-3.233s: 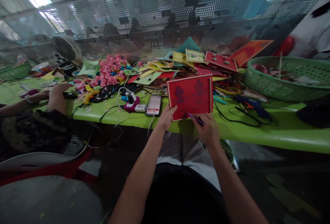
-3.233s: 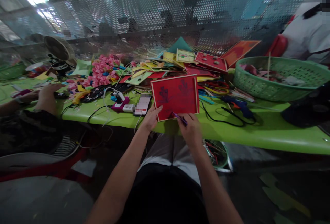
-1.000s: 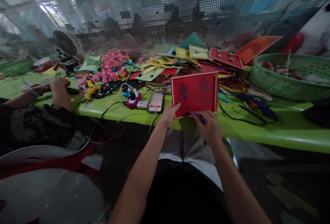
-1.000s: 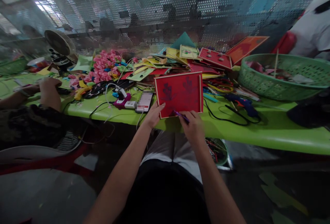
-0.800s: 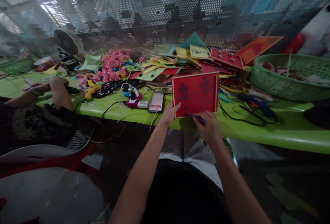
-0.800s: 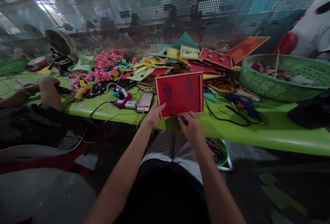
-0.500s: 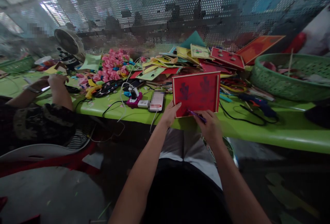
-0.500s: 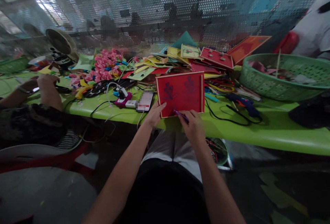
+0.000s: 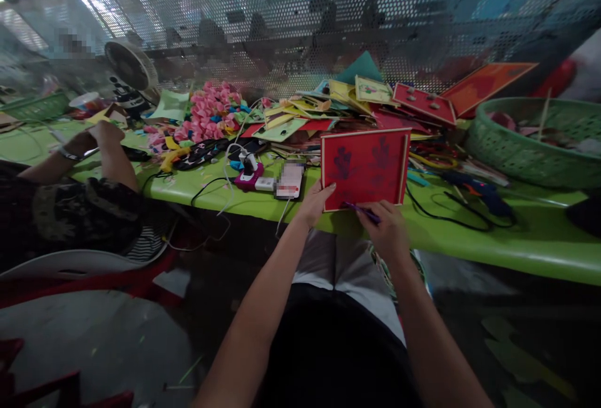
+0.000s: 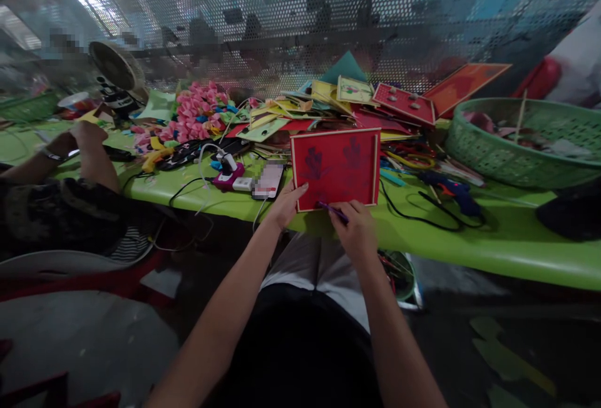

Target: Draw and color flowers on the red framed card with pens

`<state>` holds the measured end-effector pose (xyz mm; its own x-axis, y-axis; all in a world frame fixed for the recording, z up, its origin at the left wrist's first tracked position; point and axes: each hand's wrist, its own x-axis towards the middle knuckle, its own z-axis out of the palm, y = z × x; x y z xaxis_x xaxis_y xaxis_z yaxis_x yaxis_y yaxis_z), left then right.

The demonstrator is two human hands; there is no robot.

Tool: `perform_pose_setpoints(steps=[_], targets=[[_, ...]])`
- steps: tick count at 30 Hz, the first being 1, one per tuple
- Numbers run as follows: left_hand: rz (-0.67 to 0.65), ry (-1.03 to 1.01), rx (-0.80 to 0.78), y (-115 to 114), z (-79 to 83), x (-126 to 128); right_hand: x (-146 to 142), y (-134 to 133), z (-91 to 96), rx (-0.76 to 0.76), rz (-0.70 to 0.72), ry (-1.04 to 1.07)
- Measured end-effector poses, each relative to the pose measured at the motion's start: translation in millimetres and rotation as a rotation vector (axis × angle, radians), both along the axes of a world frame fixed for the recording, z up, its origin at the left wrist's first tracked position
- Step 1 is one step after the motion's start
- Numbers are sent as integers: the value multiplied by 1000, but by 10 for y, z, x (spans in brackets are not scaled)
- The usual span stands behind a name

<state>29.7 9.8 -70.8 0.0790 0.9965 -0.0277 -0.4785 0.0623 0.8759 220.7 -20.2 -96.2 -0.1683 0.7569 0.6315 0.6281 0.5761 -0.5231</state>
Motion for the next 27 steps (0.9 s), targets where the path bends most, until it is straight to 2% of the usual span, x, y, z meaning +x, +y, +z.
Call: perform_pose_setpoints(steps=[13, 27], targets=[[19, -12, -10, 2, 24, 12, 19, 2, -24, 11, -18, -11], [9, -3, 16, 41, -36, -4, 34, 6, -35, 19, -18, -13]])
